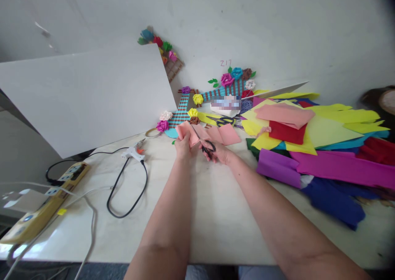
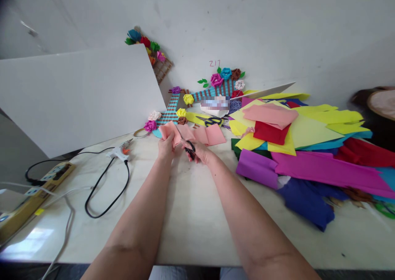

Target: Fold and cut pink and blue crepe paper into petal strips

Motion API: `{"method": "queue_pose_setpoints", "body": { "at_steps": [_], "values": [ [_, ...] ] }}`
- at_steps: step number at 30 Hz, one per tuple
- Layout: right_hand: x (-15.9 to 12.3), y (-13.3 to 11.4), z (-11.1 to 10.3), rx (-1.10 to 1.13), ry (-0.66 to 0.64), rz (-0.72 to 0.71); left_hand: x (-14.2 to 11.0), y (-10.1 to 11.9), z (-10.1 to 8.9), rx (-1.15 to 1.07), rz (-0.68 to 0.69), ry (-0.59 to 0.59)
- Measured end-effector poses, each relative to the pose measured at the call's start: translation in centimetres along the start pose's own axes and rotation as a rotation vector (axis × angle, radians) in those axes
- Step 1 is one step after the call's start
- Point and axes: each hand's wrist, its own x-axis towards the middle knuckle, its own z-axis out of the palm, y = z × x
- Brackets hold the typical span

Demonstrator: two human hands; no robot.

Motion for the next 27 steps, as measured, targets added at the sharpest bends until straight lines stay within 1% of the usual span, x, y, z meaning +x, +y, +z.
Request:
{"method": "queue_pose_setpoints", "body": {
  "at_steps": [3, 10, 14, 21, 27],
  "values": [
    [0.2, 0.3, -0.1, -0.007, 0.012, -0.006, 0.3, -0.3, 0.0, -0.031, 0.016, -0.039],
    [0.5, 0.6, -0.1, -0.033, 0.028, -0.02, 0.7, -0.6, -0.2, -0.016, 0.017, -0.02],
    [0.5, 0.7, -0.1, -0.031, 0.041, -0.026, 0.8, -0.6, -0.2, 0.015, -0.003, 0.007],
    [0.5, 0.7, 0.0, -0.014, 0.023, -0.019, 0.2, -0.1, -0.1, -0.038, 0.0, -0.03],
    [0.4, 0.4, 0.0, -0.004, 0.014, -0.038, -0.4, 0.3, -0.1, 0.006, -0.003, -0.039]
  ]
}}
